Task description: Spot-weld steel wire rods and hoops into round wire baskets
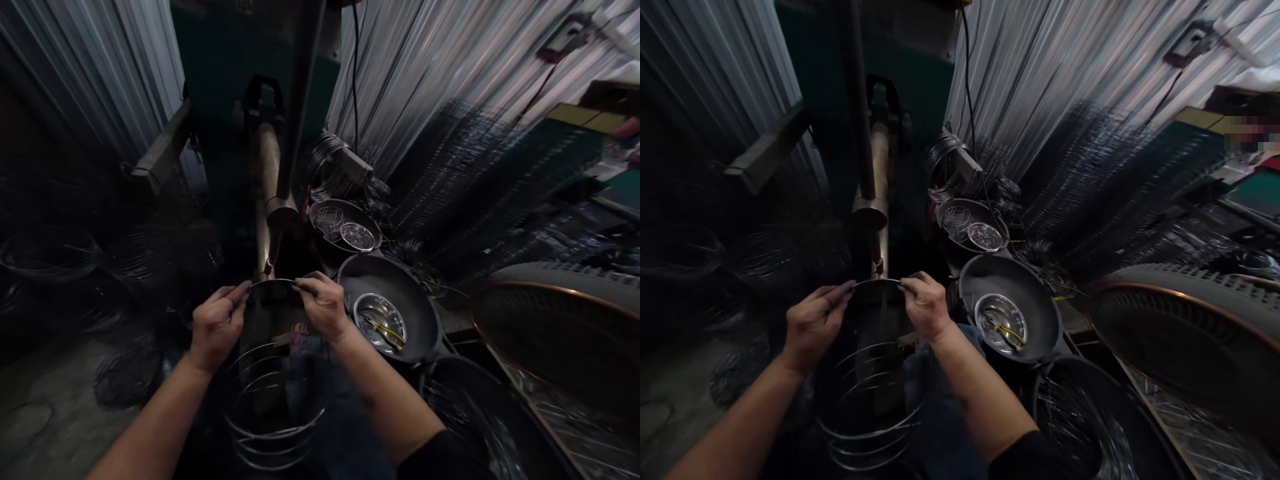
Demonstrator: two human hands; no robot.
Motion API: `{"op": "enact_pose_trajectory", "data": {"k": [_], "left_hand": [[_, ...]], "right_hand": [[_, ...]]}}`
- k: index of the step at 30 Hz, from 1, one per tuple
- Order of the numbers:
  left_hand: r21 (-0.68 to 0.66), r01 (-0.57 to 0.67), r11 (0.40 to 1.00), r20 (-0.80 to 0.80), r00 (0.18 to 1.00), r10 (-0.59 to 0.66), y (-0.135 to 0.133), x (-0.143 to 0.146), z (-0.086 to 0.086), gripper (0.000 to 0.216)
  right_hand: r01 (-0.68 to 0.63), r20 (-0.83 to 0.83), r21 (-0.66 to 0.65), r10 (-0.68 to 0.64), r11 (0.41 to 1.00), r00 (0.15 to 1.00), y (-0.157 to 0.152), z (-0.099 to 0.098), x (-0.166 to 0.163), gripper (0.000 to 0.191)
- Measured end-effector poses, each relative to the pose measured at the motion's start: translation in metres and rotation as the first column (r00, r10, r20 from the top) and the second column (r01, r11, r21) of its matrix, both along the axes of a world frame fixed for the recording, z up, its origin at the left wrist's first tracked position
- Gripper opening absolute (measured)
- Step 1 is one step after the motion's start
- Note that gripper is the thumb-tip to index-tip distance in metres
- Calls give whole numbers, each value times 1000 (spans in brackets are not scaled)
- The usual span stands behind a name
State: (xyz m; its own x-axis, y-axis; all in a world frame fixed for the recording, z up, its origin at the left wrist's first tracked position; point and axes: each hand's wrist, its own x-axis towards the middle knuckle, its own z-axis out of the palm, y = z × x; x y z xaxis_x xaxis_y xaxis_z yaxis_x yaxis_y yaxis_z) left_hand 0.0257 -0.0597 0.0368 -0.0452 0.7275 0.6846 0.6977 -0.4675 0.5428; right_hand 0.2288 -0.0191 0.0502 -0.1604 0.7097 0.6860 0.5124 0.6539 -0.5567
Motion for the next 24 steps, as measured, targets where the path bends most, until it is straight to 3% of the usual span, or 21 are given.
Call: {"op": "enact_pose_trajectory", "data": {"k": [9, 24], "left_hand": [[-203, -7, 979, 131, 991, 35, 16, -3, 21, 27], [-277, -4, 961, 168, 984, 52, 23, 0, 27, 29]], "right_hand": [[69, 17, -239, -67, 969, 998, 18, 23, -5, 16], [35, -37, -281, -47, 959, 998, 29, 21, -5, 15]]}}
